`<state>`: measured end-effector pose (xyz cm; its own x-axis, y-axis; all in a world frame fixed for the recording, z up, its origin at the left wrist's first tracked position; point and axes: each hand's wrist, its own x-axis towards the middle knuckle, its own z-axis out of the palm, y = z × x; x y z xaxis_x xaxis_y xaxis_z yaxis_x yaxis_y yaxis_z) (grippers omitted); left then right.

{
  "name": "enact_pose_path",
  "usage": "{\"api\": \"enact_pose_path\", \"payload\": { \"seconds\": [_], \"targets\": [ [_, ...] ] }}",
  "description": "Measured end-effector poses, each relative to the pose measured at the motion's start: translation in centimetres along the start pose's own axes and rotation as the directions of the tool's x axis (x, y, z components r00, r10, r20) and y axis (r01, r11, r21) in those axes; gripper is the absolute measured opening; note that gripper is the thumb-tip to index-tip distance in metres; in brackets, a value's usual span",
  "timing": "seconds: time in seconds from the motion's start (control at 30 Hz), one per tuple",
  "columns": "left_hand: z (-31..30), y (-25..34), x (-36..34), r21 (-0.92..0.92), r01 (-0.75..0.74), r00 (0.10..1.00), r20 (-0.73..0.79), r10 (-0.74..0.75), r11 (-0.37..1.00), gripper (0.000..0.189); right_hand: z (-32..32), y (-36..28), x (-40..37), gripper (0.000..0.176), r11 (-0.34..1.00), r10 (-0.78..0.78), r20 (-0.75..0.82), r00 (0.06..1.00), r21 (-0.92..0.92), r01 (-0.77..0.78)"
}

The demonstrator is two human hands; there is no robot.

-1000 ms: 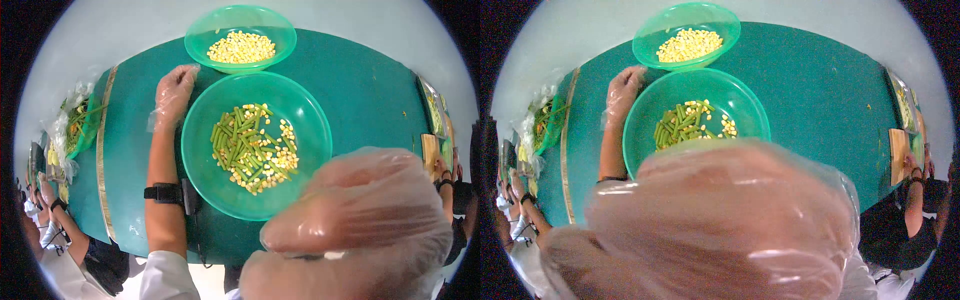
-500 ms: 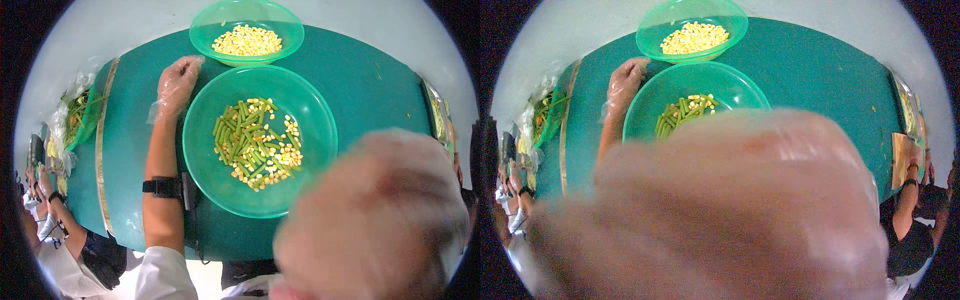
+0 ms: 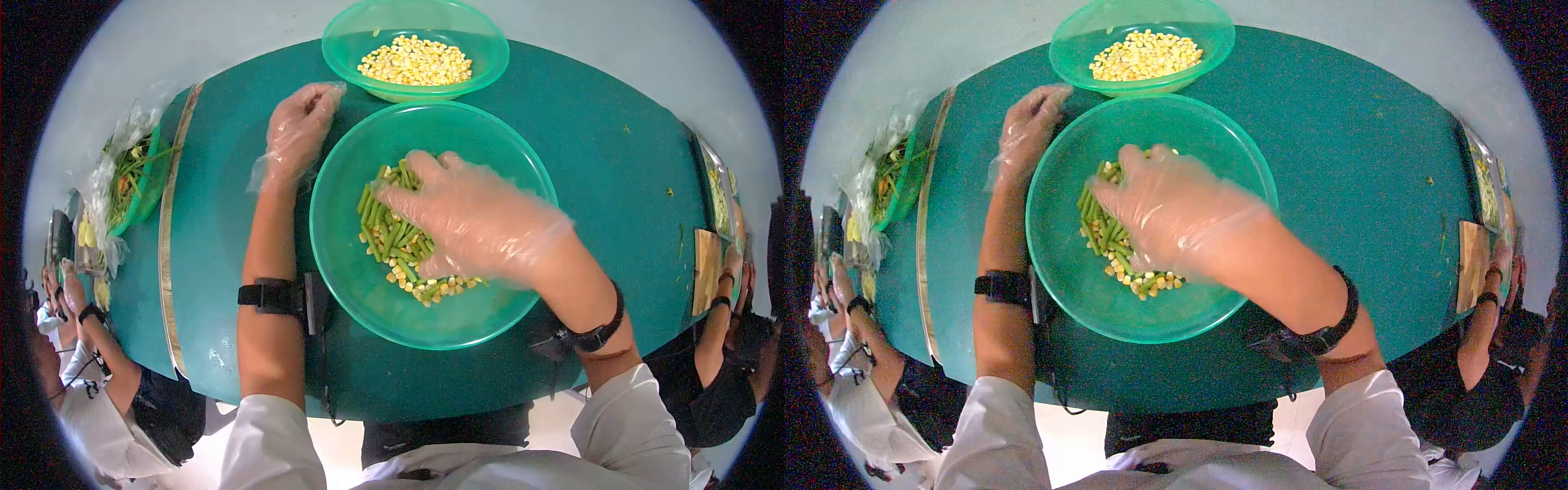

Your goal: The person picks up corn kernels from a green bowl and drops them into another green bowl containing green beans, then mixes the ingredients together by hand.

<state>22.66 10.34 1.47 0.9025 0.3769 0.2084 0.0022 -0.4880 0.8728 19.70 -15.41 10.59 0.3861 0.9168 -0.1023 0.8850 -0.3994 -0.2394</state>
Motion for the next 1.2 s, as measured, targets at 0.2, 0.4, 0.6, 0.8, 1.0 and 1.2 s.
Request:
{"api": "enact_pose_path", "payload": {
  "seconds": [0.2,0.4,0.6,0.8,1.0,1.2],
  "targets": [
    [0.1,-0.5,0.1,-0.034,-0.007,1.0,-0.002,0.007,0.999,0.027,1.0,-0.3,0.1,0.047,0.997,-0.027,0.145,0.989,0.074,0.017],
    [0.1,-0.3,0.0,-0.015,0.015,1.0,0.003,-0.015,1.0,0.027,1.1,0.9,-0.3,0.031,0.98,-0.07,0.148,0.987,0.196,0.041],
    [0.1,-0.3,0.1,0.022,-0.019,1.0,-0.002,0.019,1.0,0.029,-3.0,3.1,-1.5,0.031,0.993,-0.035,-0.062,0.997,0.109,0.042],
    [0.2,-0.5,0.1,0.01,-0.039,0.999,-0.004,0.039,0.999,0.028,-3.8,3.6,-2.1,0.03,1.0,0.008,-0.213,0.977,0.001,-0.008],
    [0.2,-0.5,0.1,-0.001,-0.009,1.0,0.001,0.009,1.0,0.027,-2.0,3.0,-2.7,0.021,0.985,-0.136,-0.287,0.948,0.061,0.16],
    [0.0,-0.3,0.1,0.004,-0.034,0.999,0.001,0.034,0.999,0.027,-1.4,2.0,-1.9,0.017,0.984,-0.107,-0.242,0.964,0.112,0.138]
  ]
}}
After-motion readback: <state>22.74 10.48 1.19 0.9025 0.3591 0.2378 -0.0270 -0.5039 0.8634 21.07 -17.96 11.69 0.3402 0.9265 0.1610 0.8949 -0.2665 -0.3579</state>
